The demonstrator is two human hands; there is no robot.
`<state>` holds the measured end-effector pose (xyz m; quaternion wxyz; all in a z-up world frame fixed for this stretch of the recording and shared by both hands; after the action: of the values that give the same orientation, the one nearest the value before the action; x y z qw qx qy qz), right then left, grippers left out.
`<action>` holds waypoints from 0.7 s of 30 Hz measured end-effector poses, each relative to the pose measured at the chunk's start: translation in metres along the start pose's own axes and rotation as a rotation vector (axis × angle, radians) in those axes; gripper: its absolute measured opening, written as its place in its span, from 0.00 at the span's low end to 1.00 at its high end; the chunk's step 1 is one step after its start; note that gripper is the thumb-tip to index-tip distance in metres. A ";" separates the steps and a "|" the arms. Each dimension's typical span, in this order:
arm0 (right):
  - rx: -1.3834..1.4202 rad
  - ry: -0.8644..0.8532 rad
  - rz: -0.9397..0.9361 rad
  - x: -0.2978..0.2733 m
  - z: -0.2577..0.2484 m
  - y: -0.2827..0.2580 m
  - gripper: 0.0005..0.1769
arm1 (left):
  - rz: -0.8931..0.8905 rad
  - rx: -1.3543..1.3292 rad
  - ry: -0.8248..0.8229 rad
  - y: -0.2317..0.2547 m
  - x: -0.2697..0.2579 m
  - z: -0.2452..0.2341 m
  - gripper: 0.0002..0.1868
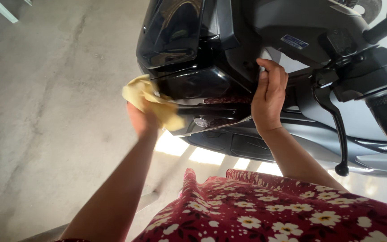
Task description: The person wipes the seat, handlebars, and front fairing of a black motorcycle using a yellow cloth. The person moves around the motorcycle to reach different areas, wiping the surfaces in a systematic manner.
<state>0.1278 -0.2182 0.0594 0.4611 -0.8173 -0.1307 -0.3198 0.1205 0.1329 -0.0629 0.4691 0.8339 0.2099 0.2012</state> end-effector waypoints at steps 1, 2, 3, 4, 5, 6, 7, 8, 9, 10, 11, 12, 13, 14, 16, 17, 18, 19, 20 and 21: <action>-0.005 0.004 -0.006 0.000 0.000 -0.001 0.15 | -0.009 -0.040 0.125 0.004 0.008 -0.013 0.29; -0.008 0.008 -0.011 0.000 0.000 -0.001 0.15 | 0.023 -0.219 0.113 0.015 0.015 -0.014 0.29; -0.007 0.006 -0.002 0.000 0.000 0.001 0.15 | 0.056 -0.399 0.101 0.031 0.023 -0.014 0.29; -0.005 0.006 0.005 0.000 0.001 0.002 0.16 | 0.126 -0.491 0.039 0.054 0.029 -0.009 0.29; -0.003 0.006 0.012 0.000 0.001 0.003 0.16 | 0.196 -0.582 -0.024 0.080 0.033 -0.002 0.29; -0.010 0.007 0.019 0.000 0.000 0.004 0.16 | 0.336 -0.420 0.006 0.112 0.034 0.002 0.31; -0.017 0.009 0.026 0.000 0.000 0.005 0.16 | 0.474 -0.255 0.033 0.143 0.032 0.009 0.33; -0.025 0.011 0.034 0.000 0.000 0.005 0.17 | 0.660 -0.115 0.095 0.176 0.022 0.017 0.28; -0.024 0.008 0.040 0.001 0.001 0.005 0.17 | 0.843 0.028 0.155 0.201 0.007 0.026 0.24; -0.024 0.009 0.047 0.000 0.001 0.006 0.17 | 0.843 0.056 0.174 0.205 0.002 0.032 0.24; -0.025 0.009 0.055 0.000 0.001 0.006 0.17 | 0.842 0.084 0.192 0.206 -0.004 0.038 0.24; -0.030 0.010 0.050 -0.001 0.001 0.006 0.17 | 0.841 0.112 0.207 0.203 -0.007 0.044 0.24; -0.034 0.012 0.045 -0.002 0.000 0.006 0.17 | 0.749 0.089 0.155 0.190 -0.002 0.052 0.24; -0.036 0.010 0.035 -0.001 0.000 0.005 0.17 | 0.655 0.069 0.108 0.173 0.005 0.058 0.24; -0.047 0.011 0.031 -0.001 0.000 0.006 0.17 | 0.533 0.089 0.101 0.140 0.017 0.059 0.22; -0.051 0.011 0.029 -0.001 0.000 0.006 0.17 | 0.503 0.128 0.143 0.124 0.021 0.053 0.20; -0.047 0.014 0.019 -0.002 0.000 0.006 0.17 | 0.561 0.281 0.261 0.115 0.018 0.041 0.17; -0.044 0.017 0.009 -0.002 0.000 0.006 0.17 | 0.616 0.435 0.377 0.110 0.013 0.029 0.15; -0.034 0.014 -0.003 -0.002 0.000 0.006 0.17 | 0.665 0.596 0.497 0.109 0.008 0.018 0.12; -0.021 0.018 0.022 -0.002 0.000 0.009 0.17 | 0.655 0.536 0.384 0.105 0.017 0.019 0.12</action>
<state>0.1305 -0.2228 0.0521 0.4571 -0.8206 -0.1141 -0.3236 0.1613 0.0791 0.0214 0.1016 0.8957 0.0633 0.4282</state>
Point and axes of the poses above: each hand's wrist, its own x-axis towards the middle knuckle, its own z-axis out of the palm, y = z × x, the point moved 9 cm from there along x, towards the middle knuckle, and after that the axes turned 11 degrees about x, right-handed, at the moved point
